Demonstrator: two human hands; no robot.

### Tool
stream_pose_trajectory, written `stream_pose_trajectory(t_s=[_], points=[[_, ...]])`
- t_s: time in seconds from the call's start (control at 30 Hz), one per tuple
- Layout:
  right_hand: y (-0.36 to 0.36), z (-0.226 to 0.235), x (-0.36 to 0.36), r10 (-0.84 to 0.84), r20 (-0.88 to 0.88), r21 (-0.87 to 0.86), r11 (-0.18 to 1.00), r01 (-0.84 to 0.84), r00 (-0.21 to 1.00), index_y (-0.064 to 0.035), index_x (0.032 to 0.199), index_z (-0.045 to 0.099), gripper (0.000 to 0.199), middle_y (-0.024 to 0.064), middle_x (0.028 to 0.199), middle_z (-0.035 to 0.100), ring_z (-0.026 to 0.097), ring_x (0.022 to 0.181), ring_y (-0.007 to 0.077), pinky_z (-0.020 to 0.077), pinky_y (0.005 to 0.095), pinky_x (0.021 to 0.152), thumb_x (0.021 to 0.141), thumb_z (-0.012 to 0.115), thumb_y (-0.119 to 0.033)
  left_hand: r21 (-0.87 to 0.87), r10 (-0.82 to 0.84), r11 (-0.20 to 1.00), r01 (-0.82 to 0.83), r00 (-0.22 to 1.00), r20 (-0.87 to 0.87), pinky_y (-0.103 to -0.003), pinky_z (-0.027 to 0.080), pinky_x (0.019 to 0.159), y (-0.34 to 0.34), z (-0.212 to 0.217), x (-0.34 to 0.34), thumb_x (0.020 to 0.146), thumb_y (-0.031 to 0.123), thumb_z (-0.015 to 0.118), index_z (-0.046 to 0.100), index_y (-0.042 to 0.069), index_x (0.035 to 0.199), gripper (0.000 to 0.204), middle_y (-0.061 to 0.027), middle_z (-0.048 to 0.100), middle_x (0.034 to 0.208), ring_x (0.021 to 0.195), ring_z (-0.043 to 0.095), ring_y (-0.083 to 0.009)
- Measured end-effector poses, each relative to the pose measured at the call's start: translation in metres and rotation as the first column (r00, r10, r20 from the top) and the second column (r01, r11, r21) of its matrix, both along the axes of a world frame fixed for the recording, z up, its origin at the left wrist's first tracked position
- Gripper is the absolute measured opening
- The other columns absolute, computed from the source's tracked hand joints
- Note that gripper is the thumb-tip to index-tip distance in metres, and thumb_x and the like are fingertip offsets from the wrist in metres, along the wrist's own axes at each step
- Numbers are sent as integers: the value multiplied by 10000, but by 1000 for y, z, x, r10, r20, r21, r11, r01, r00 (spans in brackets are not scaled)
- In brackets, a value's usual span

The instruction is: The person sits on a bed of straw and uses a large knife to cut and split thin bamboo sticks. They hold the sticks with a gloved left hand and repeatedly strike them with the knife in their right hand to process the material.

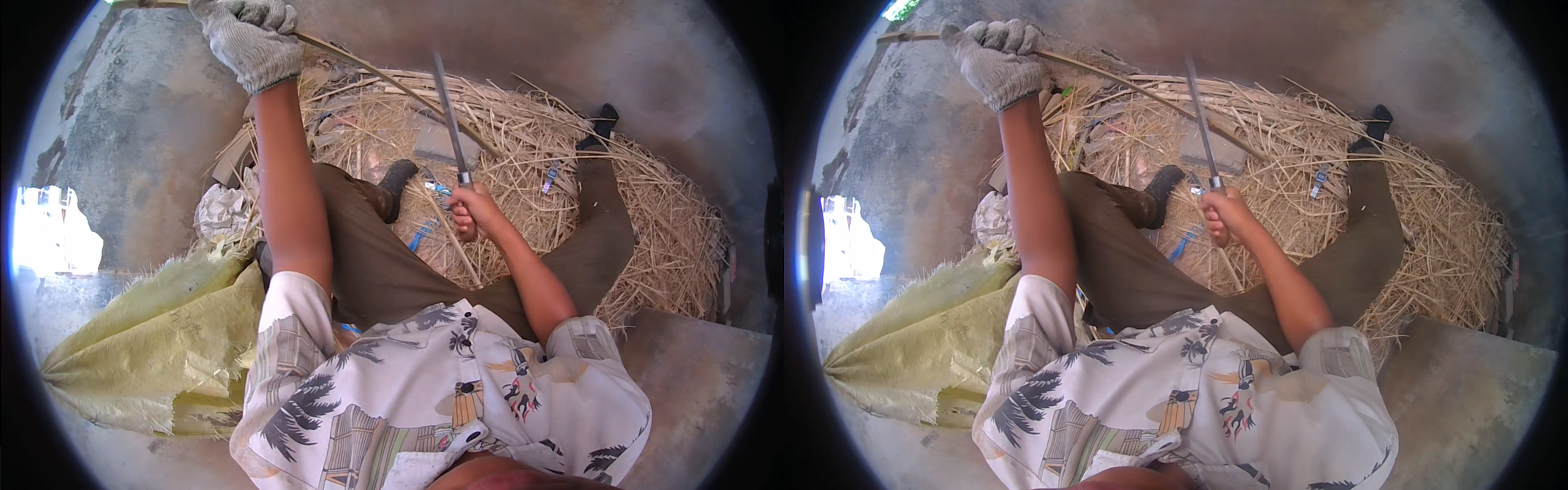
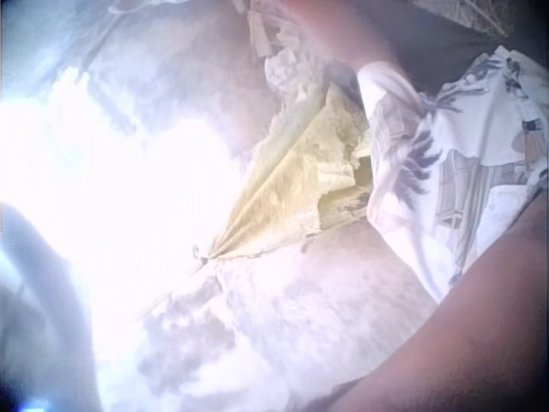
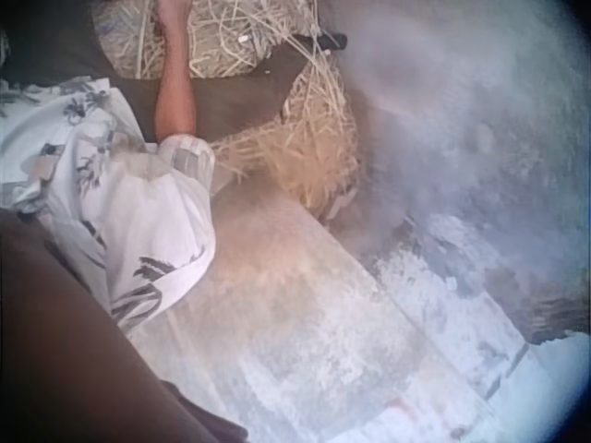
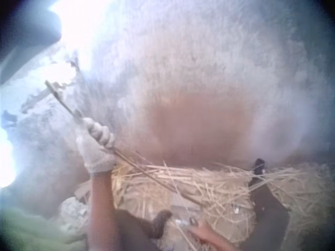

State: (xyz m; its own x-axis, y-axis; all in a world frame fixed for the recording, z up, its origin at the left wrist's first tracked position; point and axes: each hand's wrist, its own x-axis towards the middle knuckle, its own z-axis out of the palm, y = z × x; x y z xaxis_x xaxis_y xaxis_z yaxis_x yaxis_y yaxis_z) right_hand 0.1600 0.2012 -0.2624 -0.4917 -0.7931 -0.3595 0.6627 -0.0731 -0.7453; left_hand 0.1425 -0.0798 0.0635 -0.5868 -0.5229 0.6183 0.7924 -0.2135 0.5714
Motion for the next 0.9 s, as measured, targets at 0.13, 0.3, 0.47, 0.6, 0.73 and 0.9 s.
stream_pose_trajectory(t_s=[0.13,0.3,0.47,0.6,0.73,0.9], points=[[12,7,8,53,-801,396,793,462,596,4,628,550,296,55,548,534,461,508,172,385,373,527,779,700,-202,-25,85,996,-86,995,-56,-267,233,378,33,22,37,995,576,541,419,174,676,528,47,305,531,419,291,-98],[14,1,9,-263,-361,268,890,370,894,-56,641,502,226,5,519,470,401,395,129,348,310,417,809,645,-99,-8,243,969,-247,957,-158,-240,206,370,128,53,51,1003,480,600,417,203,689,457,79,286,529,397,271,-63],[19,36,4,-8,222,-241,969,63,975,-118,655,372,256,-22,482,358,332,339,87,318,278,343,839,532,-41,-88,428,898,-431,902,-53,-230,233,383,139,53,55,1004,482,597,435,184,674,473,79,322,530,404,311,-48],[30,47,17,57,202,-379,925,25,978,-126,658,369,243,-16,477,361,332,336,93,315,282,342,818,517,-17,-22,423,906,-422,906,29,-230,243,384,139,48,58,992,506,605,425,181,651,504,82,319,522,404,310,-42],[34,55,14,225,198,-517,851,-94,954,-118,642,360,252,-6,479,384,335,340,90,334,289,356,788,547,-32,-112,467,877,-468,883,-34,-229,234,382,115,39,53,984,518,610,398,200,644,511,88,291,521,405,294,-42],[38,55,18,263,192,-559,821,-115,946,-79,697,447,163,7,493,399,356,353,99,335,290,369,785,559,0,-97,421,898,-429,902,-97,-233,214,380,113,33,53,982,517,613,393,209,651,502,91,274,519,410,278,-38]])
